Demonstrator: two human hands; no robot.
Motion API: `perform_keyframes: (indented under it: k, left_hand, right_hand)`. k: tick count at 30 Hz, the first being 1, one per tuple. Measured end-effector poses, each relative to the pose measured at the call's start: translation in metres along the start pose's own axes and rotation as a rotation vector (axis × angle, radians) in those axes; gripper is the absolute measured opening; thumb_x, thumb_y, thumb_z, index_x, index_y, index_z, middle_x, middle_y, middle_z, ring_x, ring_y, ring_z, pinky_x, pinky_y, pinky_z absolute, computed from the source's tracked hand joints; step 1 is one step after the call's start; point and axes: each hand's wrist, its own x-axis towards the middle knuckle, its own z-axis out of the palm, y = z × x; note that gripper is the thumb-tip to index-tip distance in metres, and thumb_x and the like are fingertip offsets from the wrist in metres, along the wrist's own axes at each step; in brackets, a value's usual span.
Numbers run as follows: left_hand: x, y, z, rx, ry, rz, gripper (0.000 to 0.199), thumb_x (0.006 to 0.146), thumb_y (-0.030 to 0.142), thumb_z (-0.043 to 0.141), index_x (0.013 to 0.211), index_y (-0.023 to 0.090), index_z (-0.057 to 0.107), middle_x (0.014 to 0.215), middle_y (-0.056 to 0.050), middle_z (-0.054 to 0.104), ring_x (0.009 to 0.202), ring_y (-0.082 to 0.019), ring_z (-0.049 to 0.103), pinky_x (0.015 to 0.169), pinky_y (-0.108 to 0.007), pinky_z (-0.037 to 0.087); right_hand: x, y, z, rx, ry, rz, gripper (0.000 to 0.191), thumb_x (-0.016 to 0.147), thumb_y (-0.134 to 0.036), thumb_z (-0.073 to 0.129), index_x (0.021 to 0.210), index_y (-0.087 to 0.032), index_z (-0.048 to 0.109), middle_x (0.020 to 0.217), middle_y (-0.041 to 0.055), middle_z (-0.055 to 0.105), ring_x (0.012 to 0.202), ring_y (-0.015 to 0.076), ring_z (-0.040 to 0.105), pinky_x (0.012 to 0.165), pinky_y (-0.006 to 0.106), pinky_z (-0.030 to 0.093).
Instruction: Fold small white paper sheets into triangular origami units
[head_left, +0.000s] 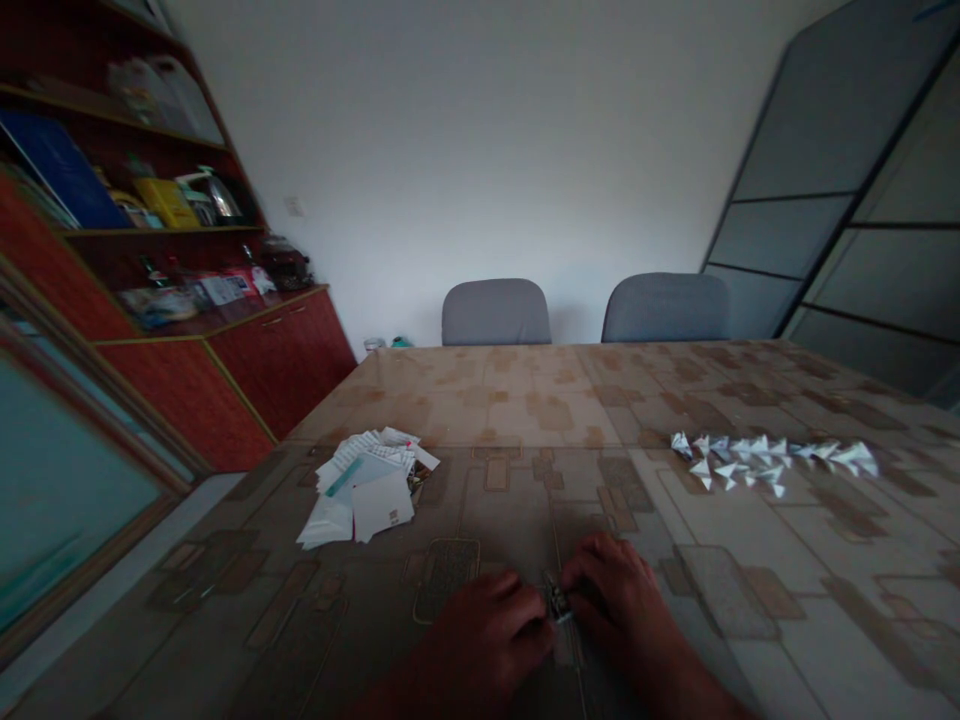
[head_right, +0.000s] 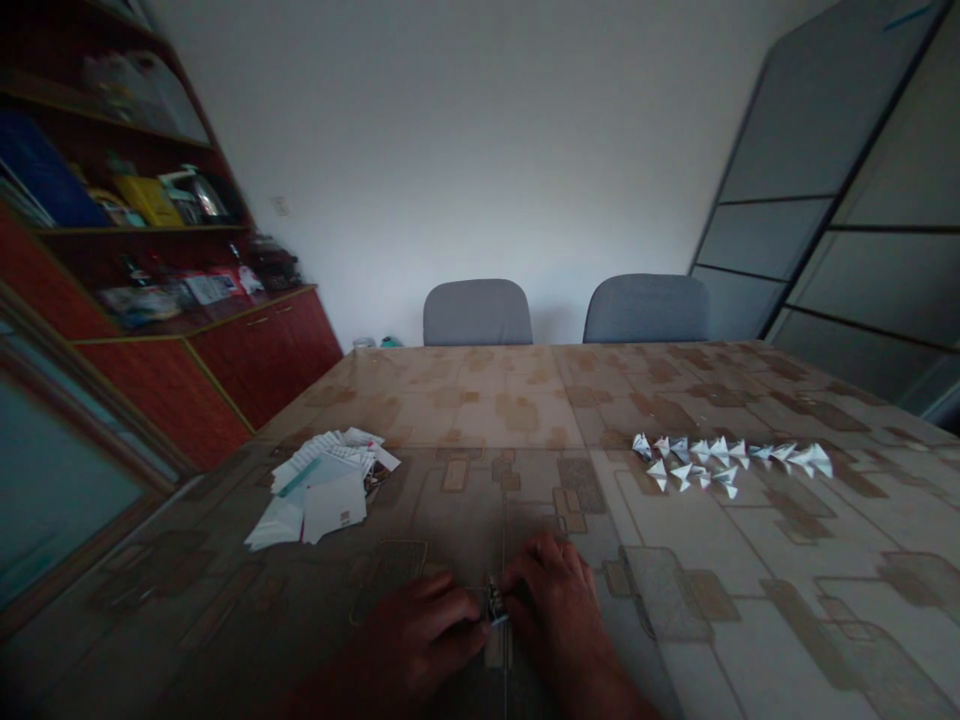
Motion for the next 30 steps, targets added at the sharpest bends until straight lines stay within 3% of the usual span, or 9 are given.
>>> perform_keyframes:
  k: [8, 12, 17, 20, 23, 27, 30]
  left_hand:
    - [0.002, -0.002, 0.001, -0.015, 0.009, 0.016, 0.021, 0.098, 0.021, 0.049, 0.081, 0.018, 0.059, 0.074, 0.000, 0.059, 0.068, -0.013, 0.051, 0.056, -0.024, 0.036]
    - [0.002, -0.001, 0.003, -0.073, 0.005, -0.058, 0.019, 0.098, 0.020, 0.050, 0.080, 0.018, 0.057, 0.072, 0.001, 0.059, 0.066, -0.013, 0.051, 0.056, -0.024, 0.036]
    - [0.000, -0.003, 0.005, -0.011, 0.043, 0.014, 0.016, 0.096, 0.018, 0.052, 0.083, 0.019, 0.061, 0.078, 0.000, 0.062, 0.070, -0.014, 0.053, 0.060, -0.024, 0.038]
    - [-0.003, -0.007, 0.006, -0.118, 0.048, -0.014, 0.016, 0.095, 0.017, 0.050, 0.090, 0.021, 0.064, 0.082, 0.000, 0.065, 0.071, -0.014, 0.056, 0.063, -0.024, 0.041]
    - [-0.004, -0.008, 0.003, -0.388, 0.027, -0.193, 0.018, 0.093, 0.019, 0.049, 0.100, 0.022, 0.066, 0.088, -0.002, 0.067, 0.078, -0.015, 0.060, 0.069, -0.024, 0.044]
    - [0.004, -0.004, -0.002, -0.787, 0.082, -0.645, 0.014, 0.080, 0.024, 0.065, 0.092, 0.018, 0.067, 0.081, -0.002, 0.067, 0.069, -0.014, 0.059, 0.061, -0.020, 0.043]
    - [0.015, 0.001, -0.003, -0.961, 0.119, -0.723, 0.017, 0.075, 0.028, 0.070, 0.086, 0.015, 0.069, 0.075, -0.002, 0.065, 0.063, -0.014, 0.055, 0.058, -0.021, 0.041]
  right_hand:
    - [-0.001, -0.005, -0.001, 0.024, -0.015, 0.048, 0.021, 0.069, -0.010, 0.065, 0.085, -0.024, 0.065, 0.099, 0.0033, 0.062, 0.097, 0.0256, 0.055, 0.084, 0.038, 0.041]
    - [-0.001, -0.007, -0.002, 0.065, -0.014, 0.059, 0.022, 0.068, -0.006, 0.063, 0.081, -0.024, 0.065, 0.097, 0.0022, 0.062, 0.097, 0.0242, 0.055, 0.086, 0.038, 0.040]
    - [0.000, -0.005, -0.001, 0.104, 0.004, 0.046, 0.018, 0.069, -0.006, 0.063, 0.077, -0.023, 0.065, 0.094, 0.0023, 0.062, 0.095, 0.0239, 0.056, 0.085, 0.038, 0.040]
    - [0.000, -0.004, -0.005, 0.176, 0.033, 0.015, 0.015, 0.072, -0.007, 0.062, 0.073, -0.022, 0.063, 0.091, 0.0023, 0.063, 0.093, 0.0234, 0.057, 0.084, 0.036, 0.041]
    - [-0.001, -0.006, -0.012, 0.359, 0.094, -0.020, 0.012, 0.078, -0.011, 0.060, 0.073, -0.022, 0.060, 0.087, 0.0020, 0.063, 0.090, 0.0217, 0.059, 0.079, 0.032, 0.044]
    - [-0.003, -0.011, -0.018, 0.564, 0.172, -0.048, 0.007, 0.087, -0.023, 0.056, 0.081, -0.023, 0.060, 0.084, 0.0012, 0.062, 0.083, 0.0199, 0.062, 0.074, 0.028, 0.047]
    - [-0.005, -0.014, -0.018, 0.584, 0.209, -0.085, 0.008, 0.088, -0.027, 0.057, 0.082, -0.023, 0.060, 0.082, 0.0004, 0.062, 0.080, 0.0190, 0.063, 0.073, 0.027, 0.047]
